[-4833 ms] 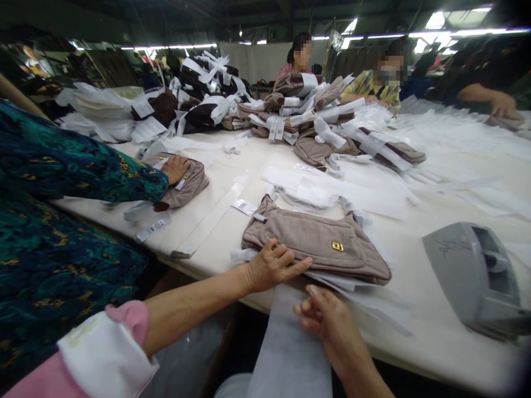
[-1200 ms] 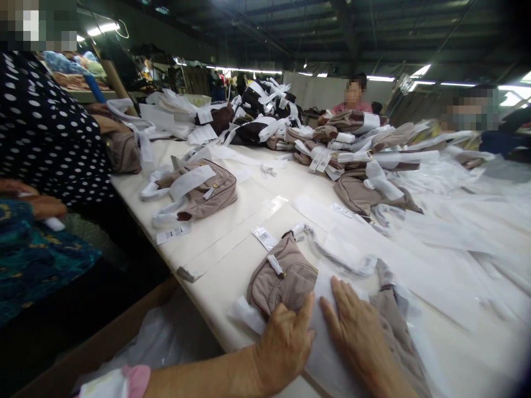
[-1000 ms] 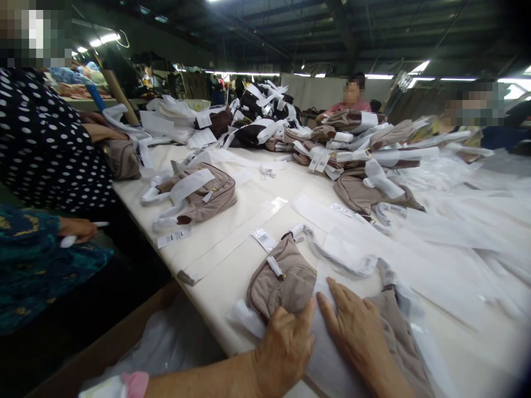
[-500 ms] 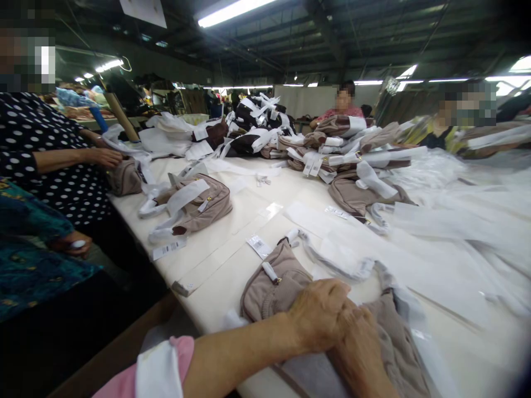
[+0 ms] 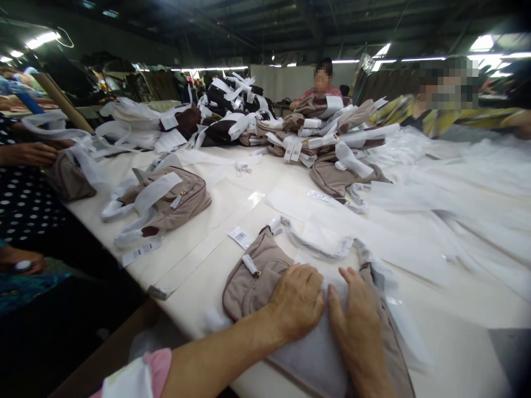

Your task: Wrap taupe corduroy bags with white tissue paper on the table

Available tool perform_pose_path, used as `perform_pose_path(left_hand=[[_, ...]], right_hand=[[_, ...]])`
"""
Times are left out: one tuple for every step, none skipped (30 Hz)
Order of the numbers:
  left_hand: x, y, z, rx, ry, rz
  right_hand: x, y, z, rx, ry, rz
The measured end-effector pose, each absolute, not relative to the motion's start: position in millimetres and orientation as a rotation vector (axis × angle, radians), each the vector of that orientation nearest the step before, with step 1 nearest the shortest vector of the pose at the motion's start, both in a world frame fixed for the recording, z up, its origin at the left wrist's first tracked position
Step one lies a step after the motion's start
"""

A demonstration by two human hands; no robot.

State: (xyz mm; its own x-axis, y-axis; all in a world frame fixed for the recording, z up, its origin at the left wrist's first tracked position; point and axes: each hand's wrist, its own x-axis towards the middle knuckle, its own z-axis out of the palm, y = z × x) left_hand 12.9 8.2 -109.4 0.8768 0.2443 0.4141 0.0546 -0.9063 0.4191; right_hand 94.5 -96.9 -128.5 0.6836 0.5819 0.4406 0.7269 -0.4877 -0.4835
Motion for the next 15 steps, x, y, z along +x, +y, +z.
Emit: perform_pose_path(left_hand=[[12,9,-108,2.625,0.211,0.708],[10,9,-105,2.594,0.202,0.779],[5,9,-101,2.552,0.194,0.864],[-1,8,-98,2.501,0.186,0.946],[-11,7,-95,2.444,0.187,1.002],[-22,6,-93,2.391,0.195,1.014],[-35,4,-92,2.348,0.218,0.985],[-48,2,-94,2.315,0.249,0.931],[-61,0,-96,2.29,0.284,0.872],[-72,-1,-100,2.271,0.321,0.824],[-80,-3,-104,2.255,0.352,0.797],[-86,-3,-108,2.24,0.372,0.786],[-89,-3,-112,2.225,0.386,0.786],[-90,-3,-116,2.211,0.401,0.791],[-89,-3,-118,2.199,0.417,0.798]], right_hand=[[92,-96,-130,-2.261,-1.047,-0.326],[90,-96,-132,-2.295,-1.096,-0.335],[87,-95,-133,-2.335,-1.137,-0.329],[86,-95,-134,-2.375,-1.166,-0.324],[84,-95,-135,-2.412,-1.176,-0.333],[83,-95,-135,-2.443,-1.17,-0.35],[83,-95,-136,-2.464,-1.155,-0.367],[83,-95,-135,-2.468,-1.143,-0.374],[84,-94,-135,-2.45,-1.14,-0.368],[85,-93,-134,-2.409,-1.142,-0.357],[86,-93,-132,-2.34,-1.146,-0.348],[86,-95,-129,-2.25,-1.145,-0.353],[84,-98,-125,-2.144,-1.134,-0.378],[80,-103,-119,-2.033,-1.114,-0.415],[74,-112,-113,-1.939,-1.103,-0.436]])
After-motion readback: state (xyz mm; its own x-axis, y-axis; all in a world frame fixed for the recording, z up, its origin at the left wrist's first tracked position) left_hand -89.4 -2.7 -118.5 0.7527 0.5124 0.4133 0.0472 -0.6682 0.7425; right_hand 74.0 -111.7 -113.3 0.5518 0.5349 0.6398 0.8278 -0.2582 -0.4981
